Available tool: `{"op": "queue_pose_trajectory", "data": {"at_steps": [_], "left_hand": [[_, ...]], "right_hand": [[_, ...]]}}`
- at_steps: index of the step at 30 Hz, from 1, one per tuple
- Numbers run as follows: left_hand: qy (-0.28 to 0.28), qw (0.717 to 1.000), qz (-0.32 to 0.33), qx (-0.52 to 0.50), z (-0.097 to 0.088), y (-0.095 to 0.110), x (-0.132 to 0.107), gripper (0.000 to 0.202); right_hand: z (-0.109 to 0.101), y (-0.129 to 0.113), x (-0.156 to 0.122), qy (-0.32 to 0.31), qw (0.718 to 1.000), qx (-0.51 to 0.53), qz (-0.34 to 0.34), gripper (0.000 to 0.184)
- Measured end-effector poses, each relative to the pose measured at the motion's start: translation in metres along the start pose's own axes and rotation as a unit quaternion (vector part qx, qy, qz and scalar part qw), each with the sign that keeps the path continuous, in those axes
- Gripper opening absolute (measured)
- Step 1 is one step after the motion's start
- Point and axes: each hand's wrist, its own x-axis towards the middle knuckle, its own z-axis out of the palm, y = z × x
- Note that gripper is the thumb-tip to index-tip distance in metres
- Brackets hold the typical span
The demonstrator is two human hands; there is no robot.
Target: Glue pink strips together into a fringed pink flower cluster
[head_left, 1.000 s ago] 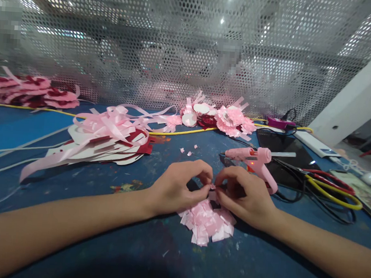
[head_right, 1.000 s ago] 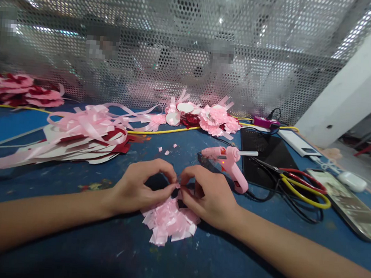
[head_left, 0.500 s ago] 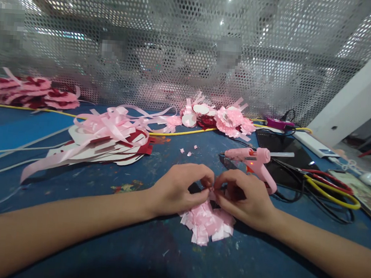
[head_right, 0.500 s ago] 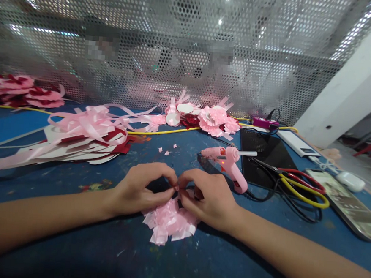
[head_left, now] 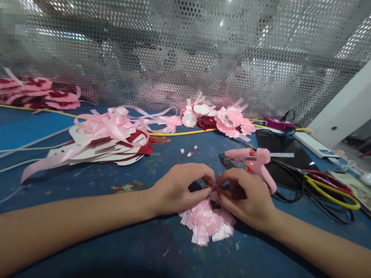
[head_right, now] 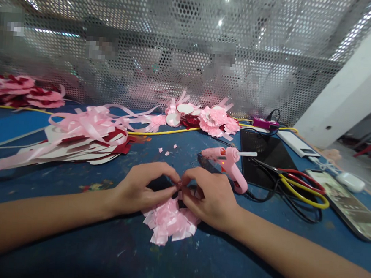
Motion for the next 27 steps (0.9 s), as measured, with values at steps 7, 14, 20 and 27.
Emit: {"op": "queue_pose_trajectory", "data": {"at_steps": [7, 14, 20, 27], "left_hand": [[0.0, 1.0, 0.016, 0.019, 0.0003, -0.0006, -0.0003, 0.015], [-0.004, 0.999, 0.025, 0.036, 0.0, 0.0011, -0.0003, 0.014], [-0.004, 0.999, 0.022, 0.041, 0.0004, 0.0006, -0.0007, 0.014], [-0.005, 0.999, 0.016, 0.039, 0.0005, 0.0012, -0.0001, 0.014]], "right_hand": [[-0.0005, -0.0015, -0.0012, -0.014, 1.0, 0.01, 0.003, 0.015], [0.0018, -0.001, -0.0004, -0.02, 1.0, -0.009, -0.004, 0.011], [0.0028, -0.0017, -0.0003, -0.004, 0.999, -0.035, -0.009, 0.007], [0.0023, -0.0023, 0.0001, -0.001, 0.999, -0.043, -0.016, 0.009]]}}
